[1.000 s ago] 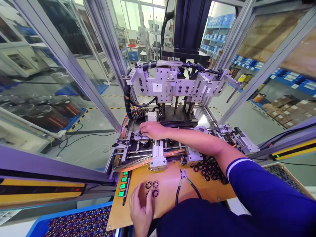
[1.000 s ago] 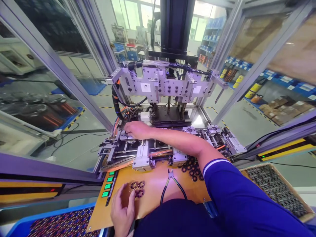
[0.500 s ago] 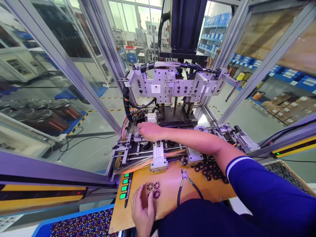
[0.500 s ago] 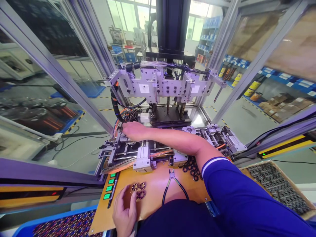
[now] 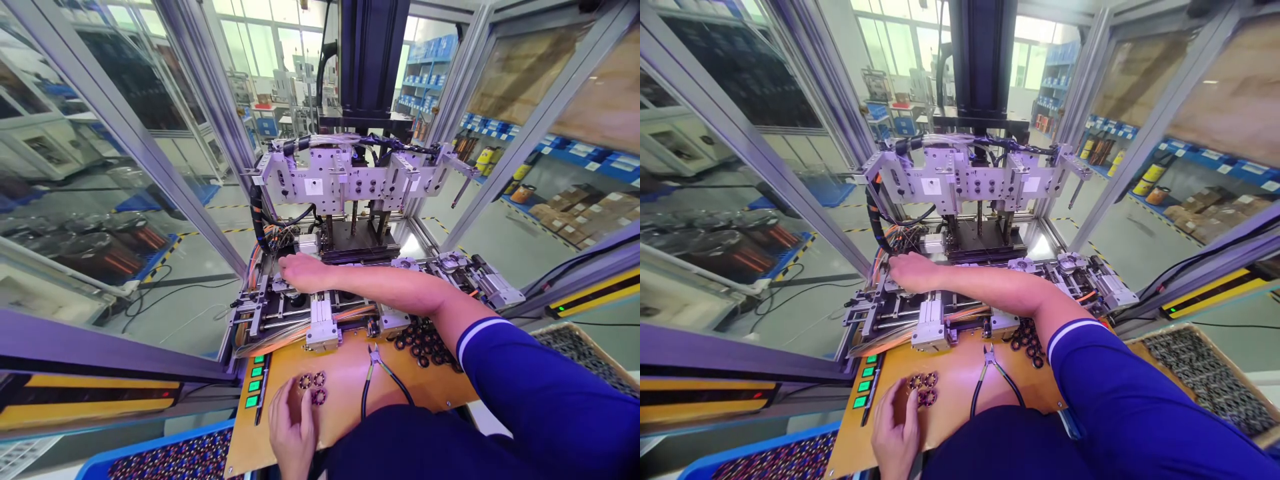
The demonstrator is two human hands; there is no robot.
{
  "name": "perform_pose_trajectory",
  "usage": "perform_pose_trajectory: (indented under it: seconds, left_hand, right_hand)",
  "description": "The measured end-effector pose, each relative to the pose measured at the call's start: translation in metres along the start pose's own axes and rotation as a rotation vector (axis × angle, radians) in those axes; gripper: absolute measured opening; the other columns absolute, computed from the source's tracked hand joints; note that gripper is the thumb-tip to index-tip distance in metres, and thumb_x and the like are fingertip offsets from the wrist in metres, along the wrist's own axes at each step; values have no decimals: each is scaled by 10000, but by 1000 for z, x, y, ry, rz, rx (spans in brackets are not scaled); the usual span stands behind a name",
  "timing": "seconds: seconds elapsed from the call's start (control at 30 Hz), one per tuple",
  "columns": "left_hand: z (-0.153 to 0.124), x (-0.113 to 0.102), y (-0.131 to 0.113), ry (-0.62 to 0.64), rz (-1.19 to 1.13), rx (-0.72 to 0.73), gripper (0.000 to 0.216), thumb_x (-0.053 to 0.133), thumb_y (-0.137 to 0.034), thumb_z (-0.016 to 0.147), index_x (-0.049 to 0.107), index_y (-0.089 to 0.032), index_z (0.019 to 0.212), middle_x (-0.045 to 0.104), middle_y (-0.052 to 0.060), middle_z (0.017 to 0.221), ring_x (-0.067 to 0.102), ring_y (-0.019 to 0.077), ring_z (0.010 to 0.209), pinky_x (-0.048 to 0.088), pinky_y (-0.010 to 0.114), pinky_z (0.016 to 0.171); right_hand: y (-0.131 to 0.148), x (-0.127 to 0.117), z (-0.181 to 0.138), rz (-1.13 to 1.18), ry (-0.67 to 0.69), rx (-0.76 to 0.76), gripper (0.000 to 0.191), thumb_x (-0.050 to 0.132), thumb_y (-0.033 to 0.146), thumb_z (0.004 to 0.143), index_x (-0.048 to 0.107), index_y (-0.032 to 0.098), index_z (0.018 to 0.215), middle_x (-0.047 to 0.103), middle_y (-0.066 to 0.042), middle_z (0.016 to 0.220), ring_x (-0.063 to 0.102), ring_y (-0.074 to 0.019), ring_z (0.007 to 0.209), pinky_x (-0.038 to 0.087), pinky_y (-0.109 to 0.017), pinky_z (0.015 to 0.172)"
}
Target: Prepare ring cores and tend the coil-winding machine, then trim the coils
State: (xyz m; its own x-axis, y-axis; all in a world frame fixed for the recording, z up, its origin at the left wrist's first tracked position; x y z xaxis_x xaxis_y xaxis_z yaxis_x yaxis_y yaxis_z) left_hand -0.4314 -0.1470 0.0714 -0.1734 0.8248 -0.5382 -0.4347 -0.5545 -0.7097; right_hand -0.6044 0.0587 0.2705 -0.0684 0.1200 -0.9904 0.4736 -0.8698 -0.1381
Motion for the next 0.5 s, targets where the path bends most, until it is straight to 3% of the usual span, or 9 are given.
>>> perform_pose_trajectory:
  seconds: [0.37, 0.5]
  left_hand:
    - [-1, 2, 3, -8, 15, -59, 385, 548, -463, 897, 636, -162, 1121, 712, 129, 1085, 671, 260, 1021, 523, 402, 936]
    - [-1, 0, -2, -16, 59, -1, 386, 533, -468, 905, 636, -160, 1115, 720, 132, 1061, 679, 267, 991, 530, 416, 909]
  right_hand:
    - [-4, 14, -31, -5, -67, -129, 118, 566, 123, 937, 640, 113, 1029, 615, -77, 1208, 554, -225, 1166, 508, -389, 913]
    - [3, 12, -33, 17, -78, -124, 54, 620, 142, 913, 659, 113, 939, 656, -66, 1134, 589, -220, 1128, 518, -406, 921]
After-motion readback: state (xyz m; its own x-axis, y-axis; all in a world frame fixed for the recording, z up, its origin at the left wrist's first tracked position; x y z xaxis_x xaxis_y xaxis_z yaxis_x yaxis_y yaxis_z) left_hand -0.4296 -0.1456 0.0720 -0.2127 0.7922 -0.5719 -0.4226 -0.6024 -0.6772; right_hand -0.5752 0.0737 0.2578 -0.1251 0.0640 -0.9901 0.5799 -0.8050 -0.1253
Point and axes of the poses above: each hand's wrist, its own z-axis towards the middle knuckle, its own x-axis out of the palm, y = z × x, the point moved 2 cm from there along z, towards the middle knuckle
